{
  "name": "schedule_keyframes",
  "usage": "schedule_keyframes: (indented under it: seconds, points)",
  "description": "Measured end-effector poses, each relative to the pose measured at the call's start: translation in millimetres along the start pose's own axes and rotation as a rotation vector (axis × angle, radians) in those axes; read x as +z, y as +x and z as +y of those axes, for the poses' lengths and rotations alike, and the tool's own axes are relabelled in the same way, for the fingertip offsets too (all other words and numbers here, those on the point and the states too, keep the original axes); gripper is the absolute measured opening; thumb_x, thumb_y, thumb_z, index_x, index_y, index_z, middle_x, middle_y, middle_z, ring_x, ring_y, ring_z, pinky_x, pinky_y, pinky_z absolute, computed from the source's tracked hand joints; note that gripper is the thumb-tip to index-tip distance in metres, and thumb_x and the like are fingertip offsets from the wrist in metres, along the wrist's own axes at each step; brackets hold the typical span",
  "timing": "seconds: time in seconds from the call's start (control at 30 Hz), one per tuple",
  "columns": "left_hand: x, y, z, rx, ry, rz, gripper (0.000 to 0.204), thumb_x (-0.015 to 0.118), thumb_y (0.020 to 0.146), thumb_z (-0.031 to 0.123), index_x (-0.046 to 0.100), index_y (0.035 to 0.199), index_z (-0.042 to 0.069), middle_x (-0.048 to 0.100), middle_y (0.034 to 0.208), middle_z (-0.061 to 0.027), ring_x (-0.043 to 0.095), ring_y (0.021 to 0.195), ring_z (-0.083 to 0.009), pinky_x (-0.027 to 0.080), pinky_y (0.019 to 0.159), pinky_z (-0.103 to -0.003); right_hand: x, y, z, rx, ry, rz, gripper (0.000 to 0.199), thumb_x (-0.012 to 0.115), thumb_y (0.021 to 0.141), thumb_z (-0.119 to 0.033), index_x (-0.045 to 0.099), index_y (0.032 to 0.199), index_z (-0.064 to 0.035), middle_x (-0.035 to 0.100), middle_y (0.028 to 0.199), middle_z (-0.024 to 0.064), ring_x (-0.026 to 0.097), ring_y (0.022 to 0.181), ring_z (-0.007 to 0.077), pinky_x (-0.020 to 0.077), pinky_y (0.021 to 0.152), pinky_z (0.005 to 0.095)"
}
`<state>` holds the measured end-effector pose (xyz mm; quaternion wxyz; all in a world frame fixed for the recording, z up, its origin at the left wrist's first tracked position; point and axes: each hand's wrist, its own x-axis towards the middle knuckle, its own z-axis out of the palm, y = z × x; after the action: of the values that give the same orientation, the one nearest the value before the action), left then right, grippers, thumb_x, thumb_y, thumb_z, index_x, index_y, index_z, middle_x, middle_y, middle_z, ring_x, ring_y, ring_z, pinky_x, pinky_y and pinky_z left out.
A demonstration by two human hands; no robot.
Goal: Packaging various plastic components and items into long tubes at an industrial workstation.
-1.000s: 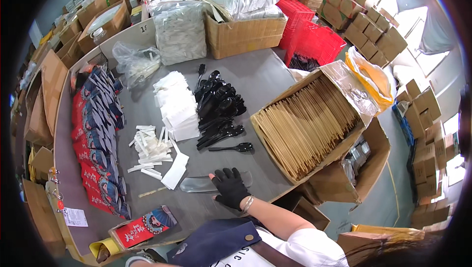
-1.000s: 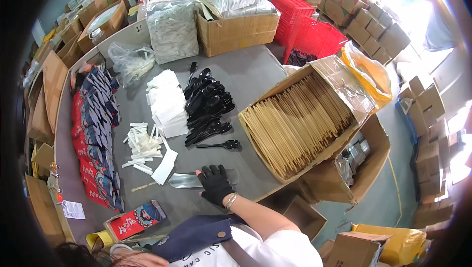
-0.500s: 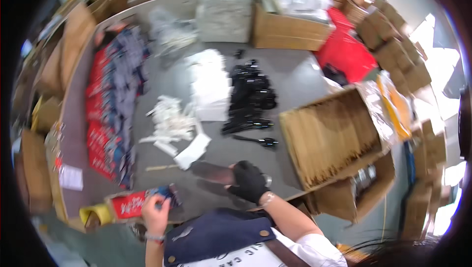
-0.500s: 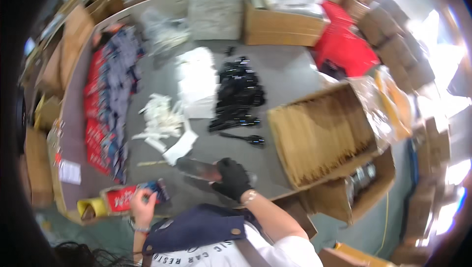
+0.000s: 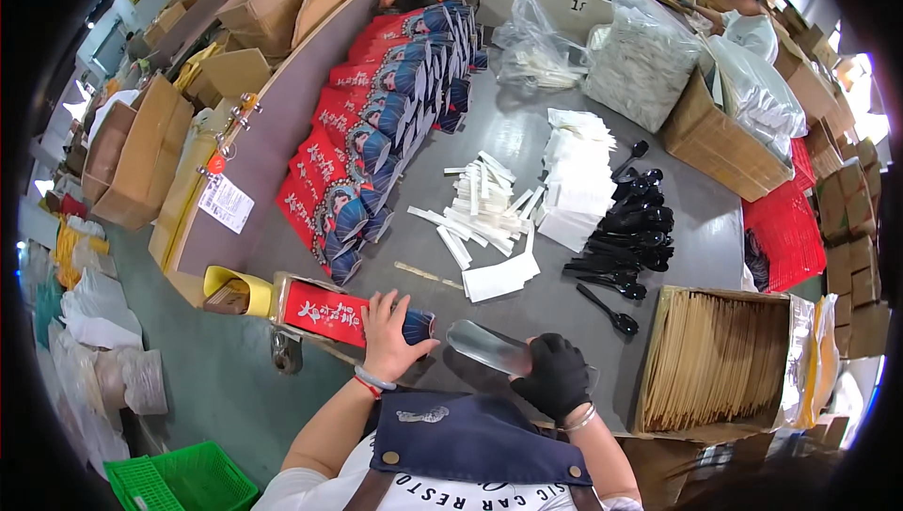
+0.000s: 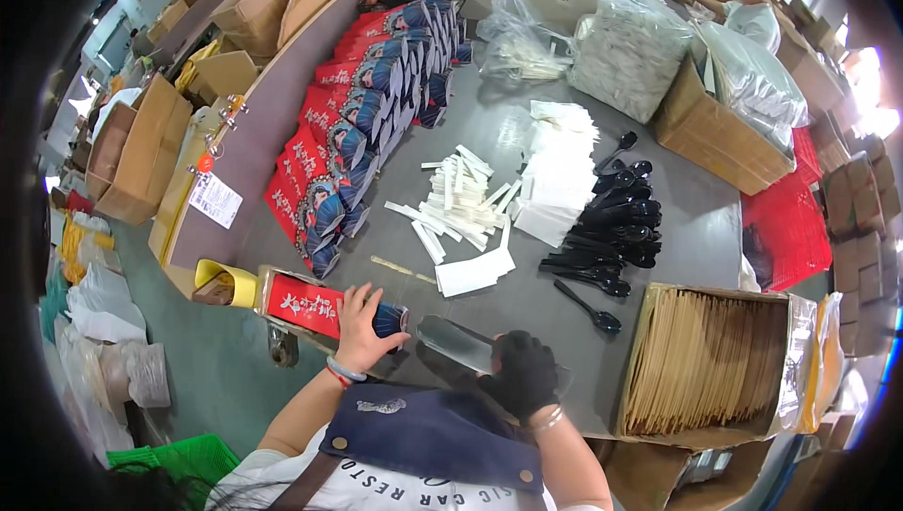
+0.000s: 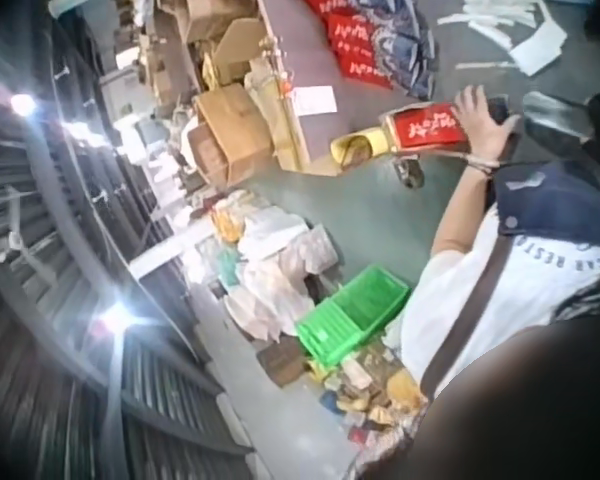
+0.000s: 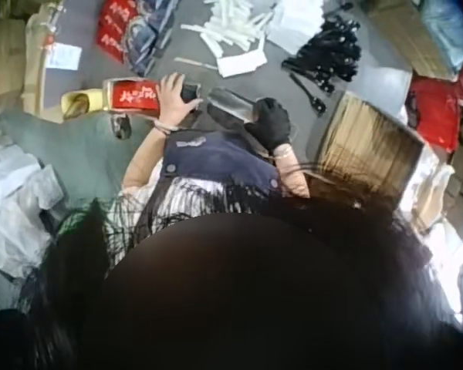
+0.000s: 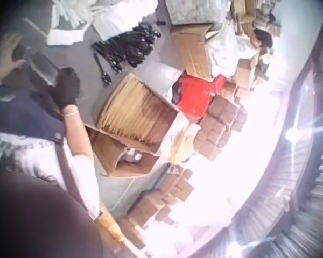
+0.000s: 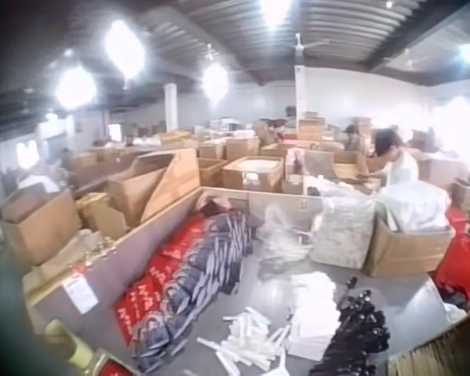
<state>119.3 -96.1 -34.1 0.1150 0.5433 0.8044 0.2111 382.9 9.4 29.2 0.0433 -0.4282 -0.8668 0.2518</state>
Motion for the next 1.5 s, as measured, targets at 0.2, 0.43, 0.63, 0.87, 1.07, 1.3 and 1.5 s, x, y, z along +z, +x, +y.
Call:
schedule_keyframes:
  seconds: [0.2,0.43,0.63,0.87,1.07,1.3,1.5]
  points:
    - [7,-3,-16,-0.032,-0.094,0.015,0.083,0.082,0.061,0.047,0.054,0.124,0.000,0.043,0.136,-0.0185,0.029,0.132,-0.0427,0.019,0.109,-0.058,5,5,-7,-0.084,0.001,-0.041,0.050,0.077,0.064,-0.038,0.061,0.101,-0.0078,0.060,0.103,0.0139,0.059,0.091,0.0336,0.0456,0.079,0.0434]
    - [4,4,-11,-0.051,-0.081,-0.067,0.090,0.081,0.062,0.048,0.048,0.131,0.000,0.040,0.140,-0.0197,0.027,0.134,-0.0438,0.015,0.110,-0.060,42,44,-29,-0.180,0.035,-0.174,0.055,0.076,0.066,-0.039,0.060,0.107,-0.0057,0.059,0.109,0.0141,0.057,0.100,0.0325,0.0455,0.083,0.0440]
    - [-9,50,-14,0.031,-0.214,-0.137,0.077,0.078,0.070,0.038,0.048,0.131,0.002,0.044,0.138,-0.0199,0.037,0.130,-0.0385,0.025,0.108,-0.052,43,55,-35,-0.267,0.148,0.046,0.059,0.079,0.066,-0.038,0.060,0.115,-0.0094,0.059,0.114,0.0139,0.056,0.105,0.0335,0.0442,0.089,0.0426]
    - [41,164,-47,0.285,-0.029,0.164,0.037,0.068,0.078,0.014,0.059,0.112,0.003,0.057,0.116,-0.0170,0.052,0.109,-0.0359,0.044,0.092,-0.040,-5,-29,116,0.328,0.223,0.661,0.037,0.069,0.073,-0.011,0.058,0.108,-0.0052,0.059,0.104,0.0122,0.056,0.100,0.0297,0.0452,0.089,0.0397]
    - [40,158,-43,0.211,0.125,0.119,0.006,0.063,0.081,0.015,0.067,0.078,0.010,0.061,0.087,-0.0084,0.058,0.087,-0.0310,0.048,0.073,-0.044,-40,-155,234,0.930,-0.283,0.886,0.038,0.067,0.083,-0.018,0.058,0.113,0.0036,0.059,0.114,0.0211,0.056,0.107,0.0360,0.0441,0.096,0.0423]
    - [13,128,4,0.184,-0.157,0.156,0.008,0.065,0.079,0.014,0.065,0.077,0.007,0.063,0.076,-0.0118,0.061,0.073,-0.0327,0.049,0.066,-0.043,-61,-163,252,1.162,-0.345,0.348,0.040,0.054,0.090,-0.026,0.059,0.116,0.0037,0.060,0.114,0.0224,0.057,0.106,0.0378,0.0446,0.092,0.0452]
    - [50,94,45,0.274,-0.128,-0.102,0.019,0.071,0.074,0.017,0.060,0.084,0.006,0.058,0.090,-0.0134,0.059,0.088,-0.0332,0.049,0.074,-0.042,-48,-162,270,1.169,-0.394,0.421,0.032,0.048,0.093,-0.018,0.058,0.115,0.0028,0.061,0.110,0.0226,0.059,0.100,0.0370,0.0474,0.086,0.0438]
